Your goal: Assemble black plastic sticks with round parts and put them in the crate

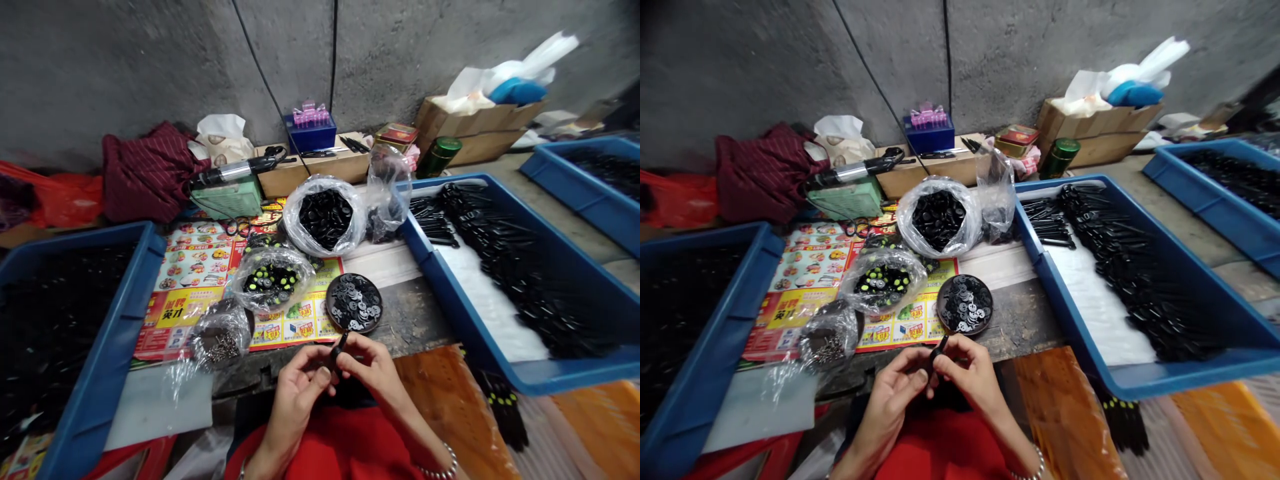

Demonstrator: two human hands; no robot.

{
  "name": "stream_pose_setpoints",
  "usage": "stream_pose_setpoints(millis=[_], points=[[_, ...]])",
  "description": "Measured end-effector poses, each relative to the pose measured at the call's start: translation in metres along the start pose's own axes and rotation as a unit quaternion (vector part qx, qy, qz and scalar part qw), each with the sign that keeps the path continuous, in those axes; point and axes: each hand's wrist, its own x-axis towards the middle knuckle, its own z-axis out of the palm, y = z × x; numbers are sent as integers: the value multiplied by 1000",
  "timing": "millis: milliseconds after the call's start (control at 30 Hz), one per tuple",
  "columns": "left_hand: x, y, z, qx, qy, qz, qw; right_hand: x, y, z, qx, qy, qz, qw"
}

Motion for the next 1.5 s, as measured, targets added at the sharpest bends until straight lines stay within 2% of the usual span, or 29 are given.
stream_pose_setpoints(millis=[133,367,533,667,767,867,1000,1267,1500], points=[[-3,3,-6,105,-12,32,994,1,0,-4,32,69,7,997],[-3,1,-11,179,40,67,981,-7,11,3,12,49,2,999],[-2,-3,-10,242,27,98,965,-19,18,12,-61,59,-44,995],[-6,-5,-15,290,40,120,949,-19,13,3,-120,81,-80,986],[-10,-3,-17,333,15,119,935,-17,6,-7,-103,99,-50,988],[-10,1,-14,321,-25,110,940,-17,4,-8,-80,88,-41,992],[-5,4,-9,282,-22,101,954,-18,8,0,-77,64,-44,994],[-5,-2,-10,314,-34,84,945,-19,9,8,-189,30,-130,973],[-9,2,-4,302,-23,73,950,-21,6,10,-206,18,-142,968]])
